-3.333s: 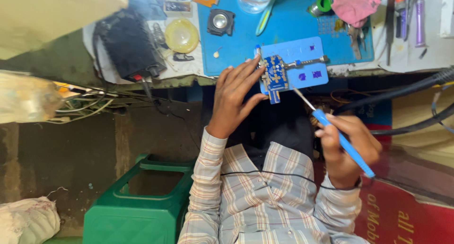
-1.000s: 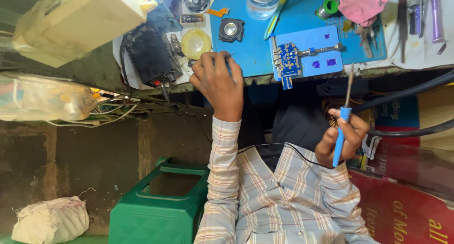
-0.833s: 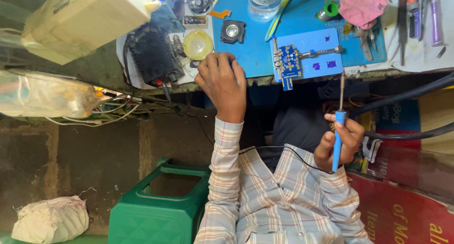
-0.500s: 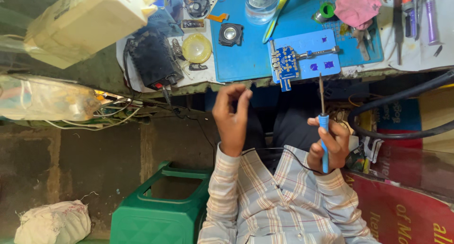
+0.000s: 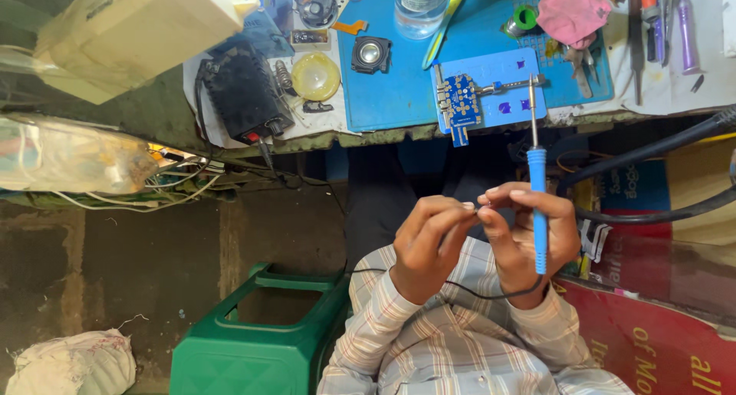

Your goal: The person solders a blue circuit board clamped on a work mat, holding a soldering iron in one hand and solder wire in the other while touching the board's components. They periodically reposition the board and continue soldering different points, then set the iron down and handle the board by hand.

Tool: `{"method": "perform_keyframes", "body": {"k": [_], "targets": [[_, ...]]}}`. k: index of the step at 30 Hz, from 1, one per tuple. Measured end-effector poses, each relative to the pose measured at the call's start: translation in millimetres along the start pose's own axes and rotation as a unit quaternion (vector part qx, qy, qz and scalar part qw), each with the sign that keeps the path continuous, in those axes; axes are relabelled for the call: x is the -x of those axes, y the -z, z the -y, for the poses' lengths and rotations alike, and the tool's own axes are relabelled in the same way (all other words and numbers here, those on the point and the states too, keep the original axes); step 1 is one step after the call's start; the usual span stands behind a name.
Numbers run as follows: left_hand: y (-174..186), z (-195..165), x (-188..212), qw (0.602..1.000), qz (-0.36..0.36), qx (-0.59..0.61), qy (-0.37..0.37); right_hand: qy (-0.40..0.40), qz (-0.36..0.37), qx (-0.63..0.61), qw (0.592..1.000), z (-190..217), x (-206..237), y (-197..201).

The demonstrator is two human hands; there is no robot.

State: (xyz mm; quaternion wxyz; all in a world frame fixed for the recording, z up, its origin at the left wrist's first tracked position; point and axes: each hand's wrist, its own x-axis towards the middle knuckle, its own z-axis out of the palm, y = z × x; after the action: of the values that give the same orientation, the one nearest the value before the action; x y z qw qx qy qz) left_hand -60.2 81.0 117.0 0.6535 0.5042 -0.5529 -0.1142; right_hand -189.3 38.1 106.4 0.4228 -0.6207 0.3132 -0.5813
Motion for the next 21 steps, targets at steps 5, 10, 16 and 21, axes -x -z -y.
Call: {"method": "perform_keyframes", "body": {"k": [5,10,16,21], "targets": [[-0.7,1.0,1.0,0.999,0.005,-0.016,-0.042,-0.070,0.011,-0.024,0.997,12.2,0.2,3.9],[-1.1,0.0,4.4,0.998,0.001,0.043,0.051,-0.091,0.008,-0.039,0.995,10.1,2.0,6.0],[-3.6,1.1,12.6,0.954,0.008,0.222,0.204,-0.093,0.010,-0.041,0.995,3.9,7.1,10.3],[-11.1,6.6,23.0,0.936,0.028,0.236,0.258,-0.062,-0.005,0.045,0.997,-0.4,14.5,10.4]]}}
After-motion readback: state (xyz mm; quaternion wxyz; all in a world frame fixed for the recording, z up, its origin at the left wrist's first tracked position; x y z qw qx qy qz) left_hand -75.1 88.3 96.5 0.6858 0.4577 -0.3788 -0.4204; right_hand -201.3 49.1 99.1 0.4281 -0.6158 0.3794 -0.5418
